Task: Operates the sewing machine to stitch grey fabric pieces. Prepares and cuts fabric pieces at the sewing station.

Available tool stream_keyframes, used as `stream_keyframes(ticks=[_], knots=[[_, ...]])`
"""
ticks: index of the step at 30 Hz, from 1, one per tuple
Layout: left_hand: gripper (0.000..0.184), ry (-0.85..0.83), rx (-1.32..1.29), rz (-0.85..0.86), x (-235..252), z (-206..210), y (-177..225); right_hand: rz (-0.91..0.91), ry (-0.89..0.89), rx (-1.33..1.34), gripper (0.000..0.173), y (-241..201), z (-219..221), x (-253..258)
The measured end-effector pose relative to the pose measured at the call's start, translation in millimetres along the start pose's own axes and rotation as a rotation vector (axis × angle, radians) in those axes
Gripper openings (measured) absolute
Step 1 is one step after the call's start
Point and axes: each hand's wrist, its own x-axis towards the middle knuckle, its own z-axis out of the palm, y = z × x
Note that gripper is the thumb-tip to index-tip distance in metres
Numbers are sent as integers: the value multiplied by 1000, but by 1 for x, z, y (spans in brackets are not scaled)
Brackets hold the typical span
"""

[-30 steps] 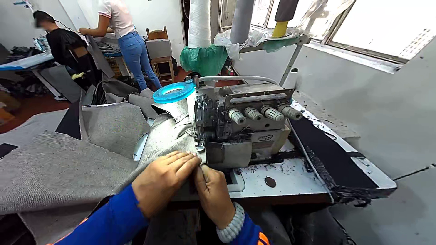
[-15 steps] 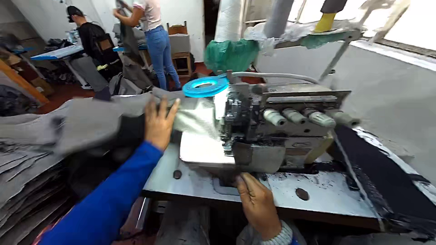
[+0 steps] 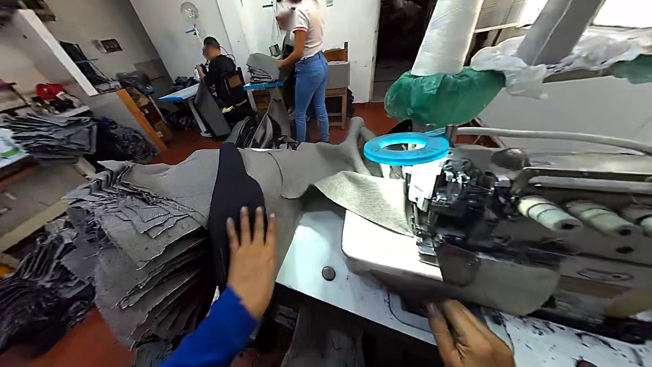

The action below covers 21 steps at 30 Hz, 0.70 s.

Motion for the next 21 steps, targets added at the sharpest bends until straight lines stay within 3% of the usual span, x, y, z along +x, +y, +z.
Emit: stream_keyframes(ticks=[3, 6, 8, 11, 12, 13, 15, 18, 21], knots=[[69, 89, 83, 22, -19, -11, -37, 45, 59, 79, 16, -18, 2, 1], [63, 62, 31, 145, 20, -54, -54, 63, -77, 374, 17, -65, 7, 1], [62, -85, -49, 261, 75, -87, -64, 159, -298, 619, 22, -99, 28, 0], [70, -481, 47, 305, 149, -90, -73, 626, -956, 1026, 55, -139, 70, 8], [69, -586, 122, 320, 161, -78, -74, 790, -1080, 1143, 64, -149, 82, 10], [64, -685, 204, 335, 167, -66, -74, 913, -1117, 1225, 69, -158, 93, 13], [58, -759, 294, 327, 170, -48, -80, 1009, -1017, 1329, 64, -176, 104, 21], [44, -578, 223, 309, 158, -59, -105, 988, -732, 1341, 32, -199, 100, 48], [21, 77, 46, 365, 118, -111, -160, 704, -636, 1166, 27, -190, 69, 88]])
